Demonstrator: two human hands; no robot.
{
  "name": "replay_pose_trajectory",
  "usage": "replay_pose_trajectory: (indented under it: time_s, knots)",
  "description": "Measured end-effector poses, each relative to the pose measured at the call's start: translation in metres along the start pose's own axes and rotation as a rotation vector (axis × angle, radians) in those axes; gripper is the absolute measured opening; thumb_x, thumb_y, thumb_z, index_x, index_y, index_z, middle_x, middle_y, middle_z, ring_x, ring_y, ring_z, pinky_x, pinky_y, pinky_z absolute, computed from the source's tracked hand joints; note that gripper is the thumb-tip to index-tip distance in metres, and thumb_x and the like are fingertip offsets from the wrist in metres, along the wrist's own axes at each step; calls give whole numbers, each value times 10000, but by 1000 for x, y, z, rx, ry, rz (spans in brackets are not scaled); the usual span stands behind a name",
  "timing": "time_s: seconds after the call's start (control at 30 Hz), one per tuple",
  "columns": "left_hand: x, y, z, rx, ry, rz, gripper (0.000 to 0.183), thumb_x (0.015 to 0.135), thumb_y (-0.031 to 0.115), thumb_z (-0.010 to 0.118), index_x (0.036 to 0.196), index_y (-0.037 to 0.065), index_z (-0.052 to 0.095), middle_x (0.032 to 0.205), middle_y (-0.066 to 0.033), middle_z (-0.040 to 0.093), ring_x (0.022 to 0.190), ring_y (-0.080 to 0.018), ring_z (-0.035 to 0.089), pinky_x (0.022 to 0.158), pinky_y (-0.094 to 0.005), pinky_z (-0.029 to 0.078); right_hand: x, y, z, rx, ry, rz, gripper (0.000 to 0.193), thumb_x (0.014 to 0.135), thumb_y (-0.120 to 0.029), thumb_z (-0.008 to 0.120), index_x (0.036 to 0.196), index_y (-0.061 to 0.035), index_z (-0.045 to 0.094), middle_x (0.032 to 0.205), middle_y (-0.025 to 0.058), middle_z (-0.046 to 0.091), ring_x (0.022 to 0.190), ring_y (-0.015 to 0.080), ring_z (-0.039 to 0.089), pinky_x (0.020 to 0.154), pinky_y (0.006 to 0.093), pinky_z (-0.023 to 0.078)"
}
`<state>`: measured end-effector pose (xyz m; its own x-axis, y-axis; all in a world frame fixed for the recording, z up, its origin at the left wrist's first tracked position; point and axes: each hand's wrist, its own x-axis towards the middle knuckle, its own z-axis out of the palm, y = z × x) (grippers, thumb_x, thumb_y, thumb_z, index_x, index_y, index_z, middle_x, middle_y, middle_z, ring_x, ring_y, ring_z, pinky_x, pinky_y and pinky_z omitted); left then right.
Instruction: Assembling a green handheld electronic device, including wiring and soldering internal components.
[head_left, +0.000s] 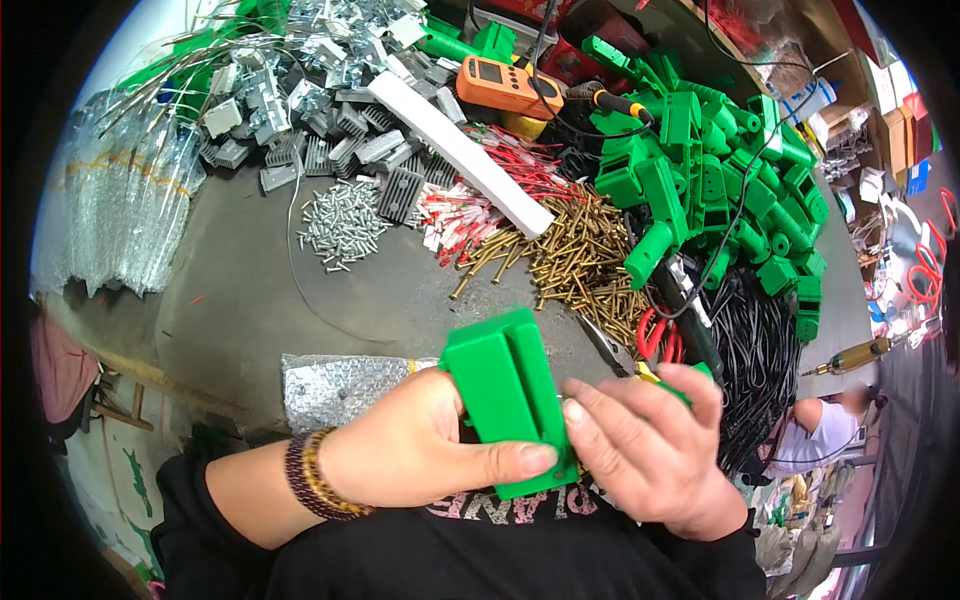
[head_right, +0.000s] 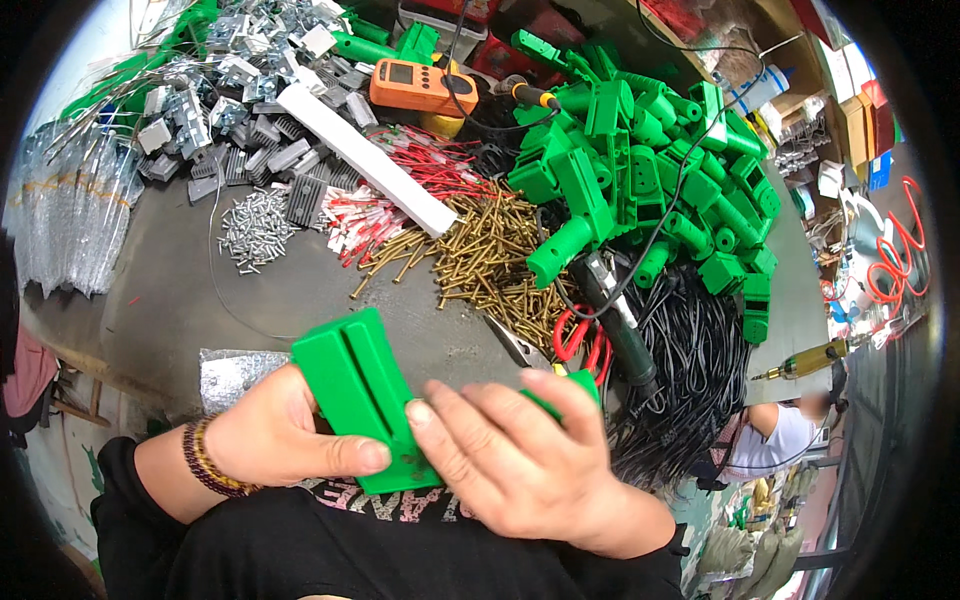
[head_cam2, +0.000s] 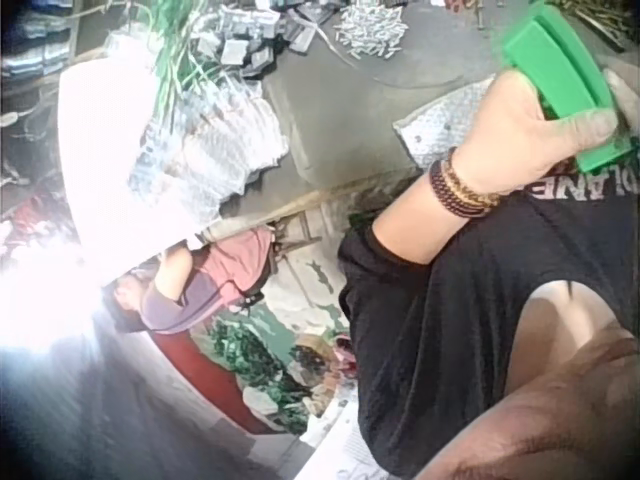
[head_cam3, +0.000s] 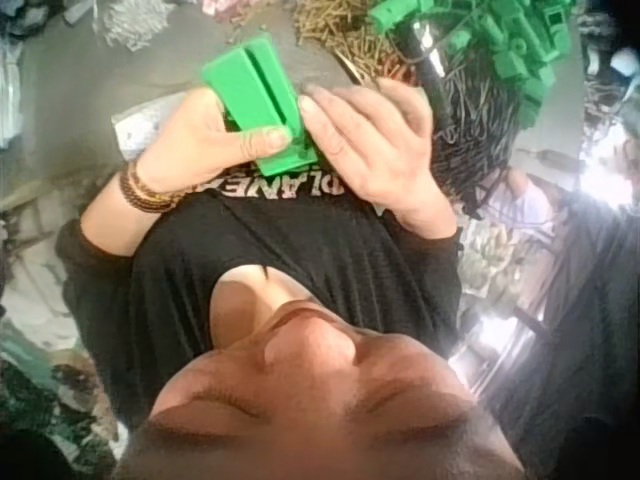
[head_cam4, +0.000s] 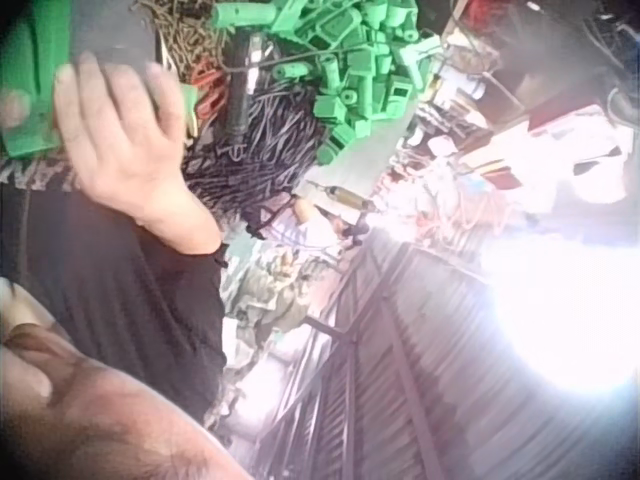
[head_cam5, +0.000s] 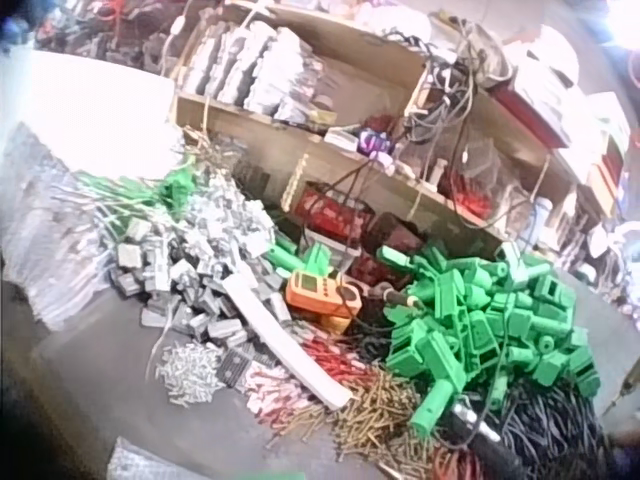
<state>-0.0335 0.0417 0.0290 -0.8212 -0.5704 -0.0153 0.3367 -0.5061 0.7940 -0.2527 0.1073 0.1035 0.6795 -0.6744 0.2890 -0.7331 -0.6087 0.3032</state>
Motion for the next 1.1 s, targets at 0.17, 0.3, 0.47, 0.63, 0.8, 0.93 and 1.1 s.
replay_pose_trajectory:
  time_s: [0.17, 0.3, 0.47, 0.63, 0.8, 0.93, 1.1]
  knots:
    - [1, 7, -24, 1313, 87, 355, 792, 687, 516, 826, 1279, 61, 560, 1166, -153, 568, 1104, -363, 533, 970, -446, 417, -21, 28, 0, 53, 80, 243, 319, 765, -107, 701, 1080, -61, 706, 1026, 33, 706, 851, 179, 642, 781, 355, 444]
    - [9, -13, -17, 1613, 132, 360, 761, 612, 442, 871, 1184, 28, 590, 1195, -153, 586, 1115, -334, 576, 913, -434, 441, -29, 17, 26, 205, 20, 227, 360, 710, -95, 689, 1066, -54, 710, 1025, 34, 697, 864, 189, 638, 746, 337, 451]
    - [11, -16, -20, 1508, 203, 365, 682, 631, 429, 873, 1123, 33, 616, 1107, -143, 633, 1003, -343, 630, 871, -433, 470, -41, 11, 56, 272, 5, 304, 455, 658, -86, 697, 1113, -64, 704, 1019, 26, 689, 866, 195, 636, 768, 353, 455]
    - [14, -14, -19, 1528, 205, 324, 716, 618, 433, 885, 1129, 17, 606, 1111, -156, 649, 994, -348, 632, 861, -432, 478, -40, 8, 66, 335, 4, 340, 448, 667, -90, 700, 1115, -65, 703, 1027, 25, 686, 891, 193, 633, 775, 349, 451]
    - [10, -15, -21, 1570, 184, 328, 688, 709, 438, 820, 1175, 0, 567, 1118, -141, 627, 981, -321, 613, 841, -409, 470, -37, 8, 72, 350, -6, 318, 405, 716, -111, 679, 1118, -65, 704, 1039, 26, 683, 906, 182, 628, 776, 340, 446]
    - [8, -19, -23, 1476, 184, 338, 708, 697, 433, 823, 1191, -5, 567, 1179, -159, 606, 1033, -349, 598, 887, -433, 463, -36, 9, 75, 275, 4, 261, 359, 759, -141, 646, 1101, -51, 703, 1038, 24, 678, 904, 173, 625, 762, 334, 440]
    - [28, -9, -2, 1450, 188, 479, 767, 631, 432, 887, 1193, 22, 563, 1403, -234, 470, 1310, -482, 431, 1077, -576, 361, -29, 9, 72, 168, 30, 222, 321, 756, -165, 643, 1049, -45, 694, 1020, 36, 669, 906, 181, 626, 770, 329, 448]
